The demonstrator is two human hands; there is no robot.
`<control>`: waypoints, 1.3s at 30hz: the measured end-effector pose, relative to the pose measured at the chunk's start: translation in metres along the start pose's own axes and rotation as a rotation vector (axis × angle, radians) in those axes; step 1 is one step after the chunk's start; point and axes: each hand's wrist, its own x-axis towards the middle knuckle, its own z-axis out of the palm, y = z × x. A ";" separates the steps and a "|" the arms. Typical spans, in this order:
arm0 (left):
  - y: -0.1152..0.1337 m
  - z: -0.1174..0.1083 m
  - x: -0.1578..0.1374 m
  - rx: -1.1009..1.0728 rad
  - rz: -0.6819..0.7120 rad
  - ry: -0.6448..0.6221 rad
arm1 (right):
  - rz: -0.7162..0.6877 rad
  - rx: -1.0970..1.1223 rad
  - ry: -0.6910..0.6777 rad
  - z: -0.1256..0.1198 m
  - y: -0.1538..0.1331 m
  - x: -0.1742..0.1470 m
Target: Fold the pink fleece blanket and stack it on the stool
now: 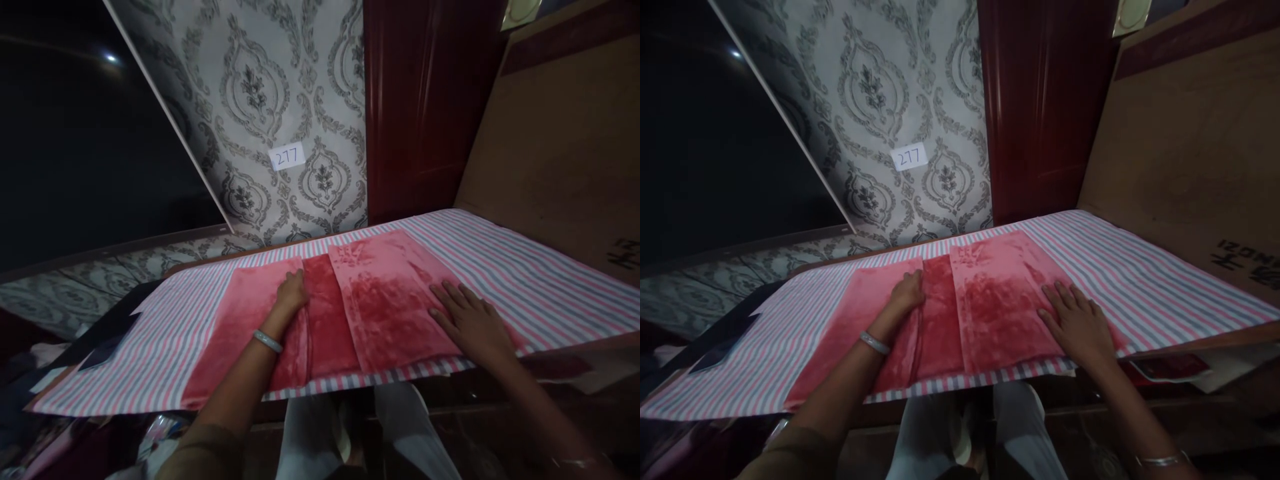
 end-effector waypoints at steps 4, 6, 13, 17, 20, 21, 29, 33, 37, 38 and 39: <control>-0.007 0.000 0.005 -0.058 -0.033 0.059 | -0.011 -0.003 0.031 0.003 -0.001 0.000; -0.011 -0.005 0.010 -0.088 -0.045 0.079 | -0.015 0.001 0.052 0.005 -0.001 0.000; 0.000 -0.012 0.018 -0.142 -0.004 0.140 | -0.028 -0.005 0.081 0.008 -0.001 0.000; 0.015 0.004 0.015 -0.121 0.047 0.071 | -0.024 -0.010 0.072 0.009 0.000 0.001; 0.016 0.002 0.022 -0.118 0.073 0.047 | -0.020 -0.011 0.060 0.008 0.000 0.001; 0.014 -0.002 0.025 -0.122 0.080 0.055 | -0.016 -0.008 0.057 0.008 0.000 0.001; 0.001 0.007 0.041 -0.102 0.097 0.119 | -0.016 0.008 0.077 0.007 0.000 -0.001; 0.005 0.022 0.043 -0.093 0.120 0.027 | -0.009 0.019 0.055 0.001 0.000 -0.002; 0.006 0.012 0.041 -0.120 0.141 -0.078 | 0.020 0.030 -0.040 -0.012 -0.003 -0.003; 0.004 0.008 0.036 -0.130 0.156 -0.101 | 0.023 0.029 -0.064 -0.015 -0.003 -0.003; 0.002 0.006 0.030 -0.138 0.173 -0.118 | 0.023 0.028 -0.082 -0.018 -0.004 -0.003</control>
